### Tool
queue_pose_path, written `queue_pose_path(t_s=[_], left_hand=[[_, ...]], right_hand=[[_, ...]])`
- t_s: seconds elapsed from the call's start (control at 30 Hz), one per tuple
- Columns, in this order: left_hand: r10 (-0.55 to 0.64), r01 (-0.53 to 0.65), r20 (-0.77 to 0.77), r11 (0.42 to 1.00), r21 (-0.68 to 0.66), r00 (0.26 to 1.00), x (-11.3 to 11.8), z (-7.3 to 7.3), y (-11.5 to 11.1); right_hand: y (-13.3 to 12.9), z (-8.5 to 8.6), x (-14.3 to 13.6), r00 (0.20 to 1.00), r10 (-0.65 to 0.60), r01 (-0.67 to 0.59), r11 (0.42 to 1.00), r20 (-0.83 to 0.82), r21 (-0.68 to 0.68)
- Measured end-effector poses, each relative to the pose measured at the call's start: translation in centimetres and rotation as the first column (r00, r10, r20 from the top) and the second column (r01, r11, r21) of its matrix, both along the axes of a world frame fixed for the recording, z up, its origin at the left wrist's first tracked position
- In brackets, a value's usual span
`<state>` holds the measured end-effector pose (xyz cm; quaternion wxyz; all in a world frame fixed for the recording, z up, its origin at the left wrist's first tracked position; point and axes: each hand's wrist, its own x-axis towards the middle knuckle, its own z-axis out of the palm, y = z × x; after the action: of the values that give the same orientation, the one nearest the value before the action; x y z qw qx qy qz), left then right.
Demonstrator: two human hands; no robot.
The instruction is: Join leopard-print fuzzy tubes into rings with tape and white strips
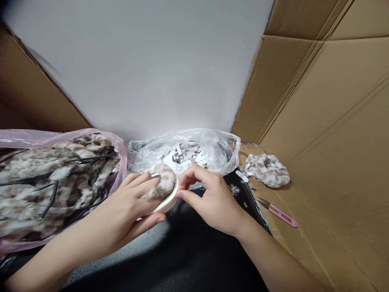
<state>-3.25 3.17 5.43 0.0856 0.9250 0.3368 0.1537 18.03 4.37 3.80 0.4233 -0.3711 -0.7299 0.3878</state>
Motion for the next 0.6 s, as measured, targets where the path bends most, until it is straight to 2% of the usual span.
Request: queue_pose_path(t_s=[0.17, 0.27, 0.37, 0.47, 0.6], left_hand=[[0.044, -0.047, -0.036, 0.996, -0.075, 0.998, -0.4, 0.3, 0.3], [0.100, -0.105, -0.068, 0.991, -0.081, 0.993, -0.8, 0.4, 0.4], [0.134, -0.139, -0.053, 0.984, -0.112, 0.990, -1.2, 0.8, 0.6], [0.111, -0.105, 0.006, 0.959, -0.264, 0.994, -1.7, 1.4, 0.8], [0.074, -0.022, 0.086, 0.869, -0.495, 0.994, -2.6, 1.8, 1.2]], right_hand=[[-0.6, 0.4, -0.2, 0.994, 0.109, -0.111, 0.990, -0.028, -0.089], [-1.4, 0.8, -0.2, 0.977, 0.198, -0.210, 0.959, -0.080, -0.191], [-1.4, 0.9, 0.1, 0.967, 0.223, -0.250, 0.923, -0.121, -0.293], [-0.5, 0.9, 0.8, 0.969, 0.185, -0.238, 0.883, -0.165, -0.405], [1.0, 0.6, 1.7, 0.962, 0.143, -0.242, 0.845, -0.234, -0.477]])
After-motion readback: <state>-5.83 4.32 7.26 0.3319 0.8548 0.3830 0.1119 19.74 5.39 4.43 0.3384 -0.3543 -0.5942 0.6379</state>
